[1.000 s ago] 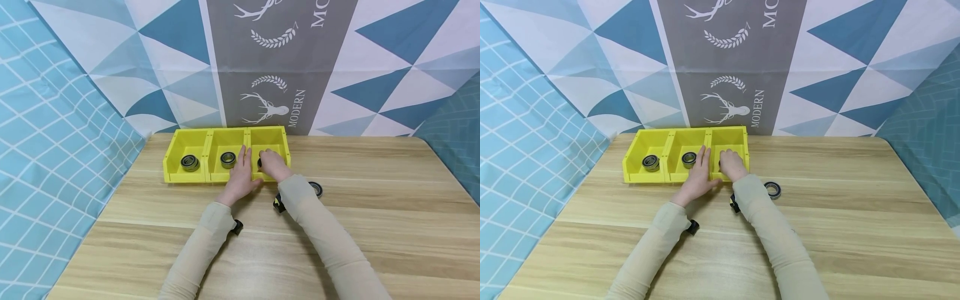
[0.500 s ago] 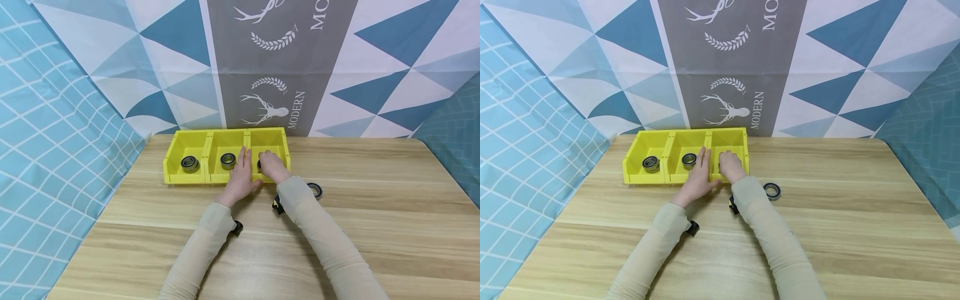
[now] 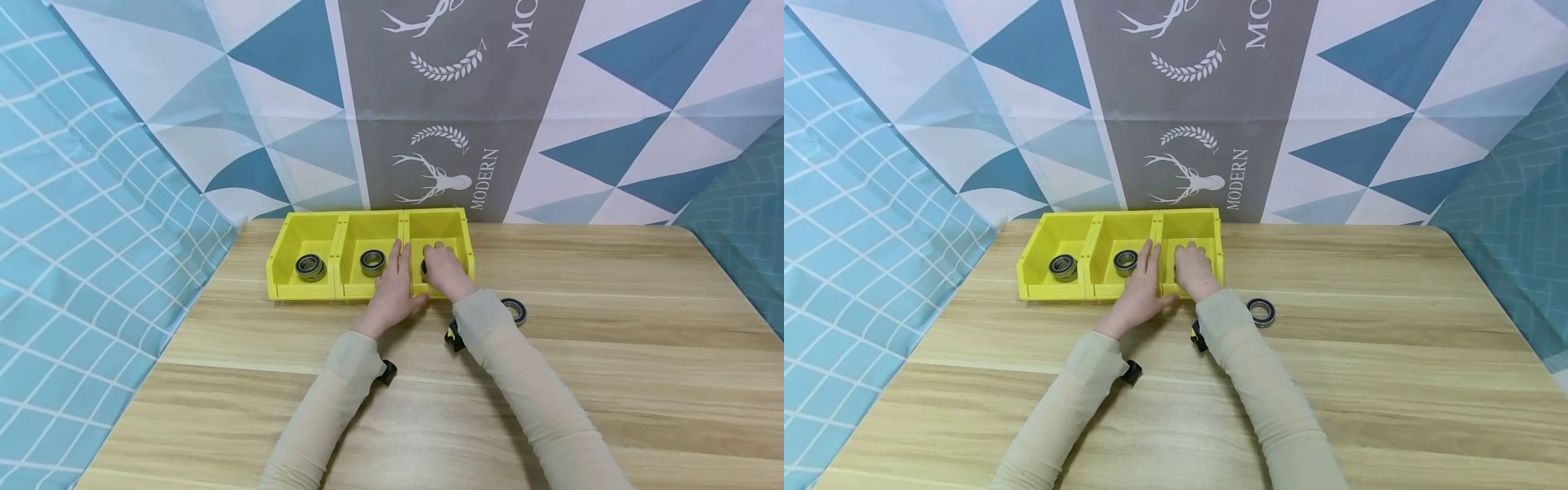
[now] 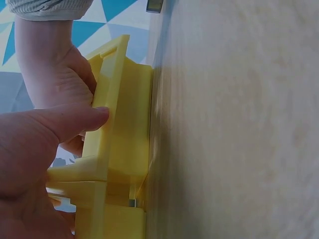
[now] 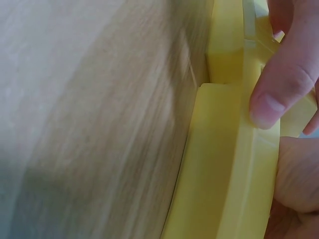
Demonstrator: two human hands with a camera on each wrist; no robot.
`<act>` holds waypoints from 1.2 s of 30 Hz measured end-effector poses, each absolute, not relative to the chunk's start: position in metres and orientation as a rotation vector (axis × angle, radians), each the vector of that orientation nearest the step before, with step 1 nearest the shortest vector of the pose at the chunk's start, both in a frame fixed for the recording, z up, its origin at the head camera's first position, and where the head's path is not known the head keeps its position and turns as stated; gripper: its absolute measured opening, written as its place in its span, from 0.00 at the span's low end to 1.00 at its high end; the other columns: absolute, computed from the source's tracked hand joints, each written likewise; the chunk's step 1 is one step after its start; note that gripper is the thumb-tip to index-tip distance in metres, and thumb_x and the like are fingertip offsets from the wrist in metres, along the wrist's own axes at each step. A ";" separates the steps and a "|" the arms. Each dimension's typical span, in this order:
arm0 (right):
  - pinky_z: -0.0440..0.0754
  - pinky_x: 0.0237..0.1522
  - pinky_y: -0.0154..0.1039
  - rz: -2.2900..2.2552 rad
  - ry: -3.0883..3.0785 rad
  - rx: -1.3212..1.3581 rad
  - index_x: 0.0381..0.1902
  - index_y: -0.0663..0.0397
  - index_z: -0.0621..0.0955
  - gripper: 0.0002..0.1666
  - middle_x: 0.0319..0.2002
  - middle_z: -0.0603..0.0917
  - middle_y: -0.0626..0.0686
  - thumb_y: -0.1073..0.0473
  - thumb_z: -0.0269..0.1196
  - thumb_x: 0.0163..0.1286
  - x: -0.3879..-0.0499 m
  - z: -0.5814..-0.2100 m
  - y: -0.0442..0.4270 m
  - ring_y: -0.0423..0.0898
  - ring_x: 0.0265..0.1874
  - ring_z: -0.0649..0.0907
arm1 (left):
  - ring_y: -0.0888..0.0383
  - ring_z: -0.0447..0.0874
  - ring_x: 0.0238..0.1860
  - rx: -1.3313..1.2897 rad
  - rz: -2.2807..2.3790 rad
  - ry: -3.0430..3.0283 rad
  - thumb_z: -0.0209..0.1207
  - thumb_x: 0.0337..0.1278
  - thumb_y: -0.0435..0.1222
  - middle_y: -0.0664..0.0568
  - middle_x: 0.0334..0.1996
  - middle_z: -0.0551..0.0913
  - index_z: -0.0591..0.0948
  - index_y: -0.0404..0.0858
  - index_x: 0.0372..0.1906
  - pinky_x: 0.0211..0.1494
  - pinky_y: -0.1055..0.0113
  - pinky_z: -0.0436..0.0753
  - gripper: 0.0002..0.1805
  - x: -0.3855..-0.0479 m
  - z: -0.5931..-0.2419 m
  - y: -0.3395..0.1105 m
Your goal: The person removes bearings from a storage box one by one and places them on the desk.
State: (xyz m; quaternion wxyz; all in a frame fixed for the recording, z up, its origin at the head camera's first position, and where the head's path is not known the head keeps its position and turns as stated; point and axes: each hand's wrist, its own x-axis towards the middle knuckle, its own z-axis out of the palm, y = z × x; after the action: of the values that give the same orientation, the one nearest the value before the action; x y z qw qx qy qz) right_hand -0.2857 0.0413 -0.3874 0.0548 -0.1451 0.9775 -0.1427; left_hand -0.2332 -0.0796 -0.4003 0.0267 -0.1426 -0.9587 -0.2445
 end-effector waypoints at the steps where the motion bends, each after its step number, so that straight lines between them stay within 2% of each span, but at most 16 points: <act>1: 0.76 0.47 0.50 -0.433 2.982 -0.445 0.52 0.65 0.72 0.28 0.48 0.73 0.65 0.61 0.66 0.55 -0.286 -0.388 0.041 0.61 0.47 0.74 | 0.40 0.61 0.62 -0.440 -0.757 -2.961 0.65 0.46 0.46 0.44 0.71 0.34 0.40 0.36 0.71 0.56 0.37 0.63 0.56 -0.233 -0.400 -0.080; 7: 0.77 0.43 0.52 -0.410 3.065 -0.466 0.52 0.65 0.72 0.30 0.48 0.71 0.65 0.61 0.68 0.52 -0.287 -0.390 0.042 0.62 0.47 0.72 | 0.39 0.63 0.61 -0.439 -0.750 -2.961 0.65 0.46 0.46 0.44 0.71 0.34 0.40 0.36 0.71 0.56 0.37 0.63 0.56 -0.233 -0.401 -0.080; 14: 0.76 0.45 0.53 -0.443 3.114 -0.485 0.52 0.65 0.72 0.30 0.49 0.68 0.65 0.62 0.68 0.52 -0.287 -0.390 0.042 0.61 0.47 0.72 | 0.39 0.64 0.60 -0.441 -0.733 -2.957 0.65 0.46 0.47 0.44 0.71 0.34 0.41 0.36 0.71 0.55 0.38 0.64 0.56 -0.234 -0.401 -0.080; 18: 0.77 0.45 0.52 -0.504 3.127 -0.510 0.51 0.65 0.73 0.28 0.49 0.67 0.64 0.65 0.67 0.51 -0.286 -0.391 0.044 0.59 0.45 0.73 | 0.38 0.66 0.58 -0.437 -0.730 -2.958 0.65 0.46 0.47 0.44 0.72 0.34 0.41 0.36 0.71 0.55 0.38 0.64 0.56 -0.234 -0.401 -0.080; 36: 0.76 0.47 0.44 -0.836 3.111 -0.618 0.49 0.65 0.73 0.29 0.43 0.69 0.60 0.71 0.65 0.44 -0.278 -0.380 0.056 0.53 0.41 0.74 | 0.38 0.62 0.62 -0.428 -0.713 -2.961 0.64 0.46 0.48 0.44 0.71 0.34 0.40 0.38 0.71 0.56 0.38 0.64 0.56 -0.235 -0.403 -0.079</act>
State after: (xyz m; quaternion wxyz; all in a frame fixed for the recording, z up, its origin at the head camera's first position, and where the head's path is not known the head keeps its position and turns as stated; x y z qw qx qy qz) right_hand -0.2776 0.0560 -0.3804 -0.0693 -0.1879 0.9462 -0.2541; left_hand -0.2348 -0.0795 -0.4029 0.0332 -0.1391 -0.9622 -0.2318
